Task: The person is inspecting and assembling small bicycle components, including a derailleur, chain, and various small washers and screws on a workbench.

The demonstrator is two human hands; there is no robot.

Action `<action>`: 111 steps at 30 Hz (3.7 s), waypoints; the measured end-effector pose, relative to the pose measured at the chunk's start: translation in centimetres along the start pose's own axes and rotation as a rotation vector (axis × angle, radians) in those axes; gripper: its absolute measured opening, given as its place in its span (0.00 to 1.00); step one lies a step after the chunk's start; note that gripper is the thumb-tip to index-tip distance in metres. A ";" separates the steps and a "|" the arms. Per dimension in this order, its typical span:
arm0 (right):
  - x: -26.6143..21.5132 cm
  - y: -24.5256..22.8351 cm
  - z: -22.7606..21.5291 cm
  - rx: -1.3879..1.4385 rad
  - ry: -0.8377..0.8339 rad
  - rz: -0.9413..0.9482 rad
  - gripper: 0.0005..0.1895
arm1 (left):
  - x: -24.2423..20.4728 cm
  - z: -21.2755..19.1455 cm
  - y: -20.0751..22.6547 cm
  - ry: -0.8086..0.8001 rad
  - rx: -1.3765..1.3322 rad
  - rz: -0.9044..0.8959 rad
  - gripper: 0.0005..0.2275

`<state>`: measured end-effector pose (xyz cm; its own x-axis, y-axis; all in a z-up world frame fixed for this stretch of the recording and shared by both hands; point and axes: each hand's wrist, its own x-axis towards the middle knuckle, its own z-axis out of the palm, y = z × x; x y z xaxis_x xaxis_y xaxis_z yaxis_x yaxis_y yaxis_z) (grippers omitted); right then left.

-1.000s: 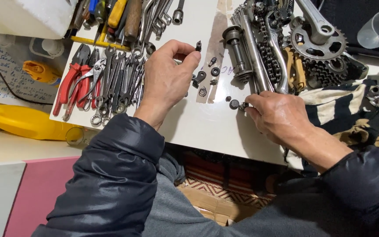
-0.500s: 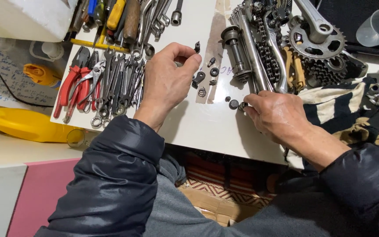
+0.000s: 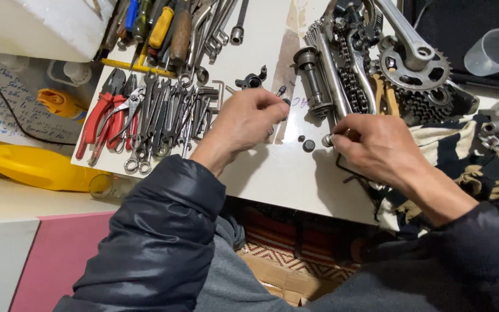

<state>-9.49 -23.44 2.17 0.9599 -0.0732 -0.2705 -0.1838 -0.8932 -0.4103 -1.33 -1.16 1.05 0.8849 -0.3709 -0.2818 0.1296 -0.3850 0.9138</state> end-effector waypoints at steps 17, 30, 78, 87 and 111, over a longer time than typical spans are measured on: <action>-1.9 -1.8 -1.9 0.235 0.115 0.115 0.09 | 0.9 5.3 1.5 -0.419 -0.391 -0.351 0.13; -2.5 -1.9 -2.0 0.411 0.349 -0.128 0.07 | 1.0 5.3 0.7 -0.403 -0.890 -0.297 0.14; 13.7 -9.8 2.7 -0.281 -0.045 -0.063 0.18 | 0.6 -2.5 -1.6 -0.084 -1.346 -0.087 0.13; 14.3 -7.7 3.9 -0.218 -0.009 -0.250 0.16 | 0.7 -2.4 -1.7 -0.077 -1.329 -0.080 0.15; 5.6 -4.0 -2.9 0.107 0.431 -0.436 0.14 | 0.9 -2.3 -1.0 -0.016 -1.263 -0.113 0.14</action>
<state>-2.75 -21.59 4.83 0.9466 0.0954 0.3081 0.2452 -0.8335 -0.4952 0.35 0.86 0.56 0.8367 -0.4023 -0.3716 0.5468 0.6528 0.5243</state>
